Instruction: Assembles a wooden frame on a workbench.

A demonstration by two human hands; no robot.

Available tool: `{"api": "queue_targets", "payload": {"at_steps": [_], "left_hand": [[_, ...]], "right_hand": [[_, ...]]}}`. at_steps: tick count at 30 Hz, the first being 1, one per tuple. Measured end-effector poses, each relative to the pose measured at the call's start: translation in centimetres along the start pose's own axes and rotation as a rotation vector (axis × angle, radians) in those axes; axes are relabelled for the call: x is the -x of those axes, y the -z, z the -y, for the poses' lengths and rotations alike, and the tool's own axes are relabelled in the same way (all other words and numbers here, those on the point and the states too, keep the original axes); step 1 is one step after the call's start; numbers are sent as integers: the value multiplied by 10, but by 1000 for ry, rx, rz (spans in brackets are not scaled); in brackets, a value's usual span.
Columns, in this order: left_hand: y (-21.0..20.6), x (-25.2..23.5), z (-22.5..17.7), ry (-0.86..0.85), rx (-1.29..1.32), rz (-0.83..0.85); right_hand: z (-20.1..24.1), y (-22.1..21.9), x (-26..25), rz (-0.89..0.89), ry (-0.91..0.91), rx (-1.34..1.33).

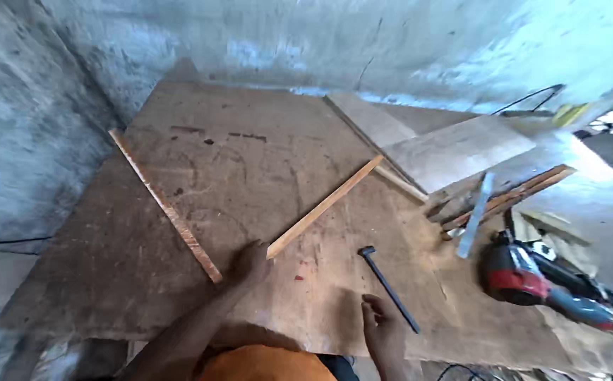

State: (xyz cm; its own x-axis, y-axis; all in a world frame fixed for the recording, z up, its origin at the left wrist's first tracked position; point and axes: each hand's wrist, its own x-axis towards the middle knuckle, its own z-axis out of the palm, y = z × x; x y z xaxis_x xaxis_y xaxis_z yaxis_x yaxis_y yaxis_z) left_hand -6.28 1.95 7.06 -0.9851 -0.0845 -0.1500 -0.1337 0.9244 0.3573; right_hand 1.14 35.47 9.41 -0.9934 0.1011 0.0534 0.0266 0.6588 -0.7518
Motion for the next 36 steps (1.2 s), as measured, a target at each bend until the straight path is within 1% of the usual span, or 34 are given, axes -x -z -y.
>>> {"api": "queue_targets", "payload": {"at_steps": [3, 4, 7, 10, 12, 14, 15, 17, 19, 20, 23, 24, 26, 27, 29, 30, 31, 34, 36], "left_hand": [[5, 10, 13, 30, 17, 4], [7, 17, 18, 15, 52, 3], [27, 44, 23, -34, 177, -96], [69, 78, 14, -136, 385, -276], [105, 102, 12, -257, 623, -369], [140, 135, 21, -313, 865, -435], [154, 153, 31, -312, 971, -480], [173, 188, 61, -266, 1123, -624], [179, 211, 94, -179, 1164, -790], [177, 220, 109, -127, 1195, -846], [151, 240, 152, -4, 1225, -961], [146, 244, 163, 27, 1234, -975], [147, 252, 184, 109, 1332, -901], [148, 255, 196, 164, 1367, -842], [138, 258, 234, 202, 1457, -721], [128, 260, 252, 238, 1530, -689], [118, 261, 264, 304, 1588, -695], [94, 261, 276, 438, 1646, -630], [89, 250, 282, 506, 1652, -555]], "right_hand": [[-12, 6, 16, 0, -22, -75], [-16, 8, 20, -1, -37, -93], [-20, 6, 25, 9, -52, -156], [-4, -2, 20, 68, -25, -172], [13, -12, 9, 117, 21, -155], [36, -23, -2, 174, 101, -139], [48, -30, -9, 195, 172, -126], [72, -45, -20, 220, 321, -80], [100, -62, -28, 242, 436, 0], [113, -71, -30, 258, 473, 45], [143, -101, -34, 276, 589, 198], [149, -110, -34, 283, 615, 261], [151, -120, -35, 321, 652, 362], [147, -124, -34, 313, 702, 366], [140, -125, -29, 291, 794, 350], [136, -126, -27, 285, 821, 334], [131, -125, -24, 285, 839, 322], [126, -126, -13, 309, 862, 342], [130, -122, -6, 431, 837, 382]]}}
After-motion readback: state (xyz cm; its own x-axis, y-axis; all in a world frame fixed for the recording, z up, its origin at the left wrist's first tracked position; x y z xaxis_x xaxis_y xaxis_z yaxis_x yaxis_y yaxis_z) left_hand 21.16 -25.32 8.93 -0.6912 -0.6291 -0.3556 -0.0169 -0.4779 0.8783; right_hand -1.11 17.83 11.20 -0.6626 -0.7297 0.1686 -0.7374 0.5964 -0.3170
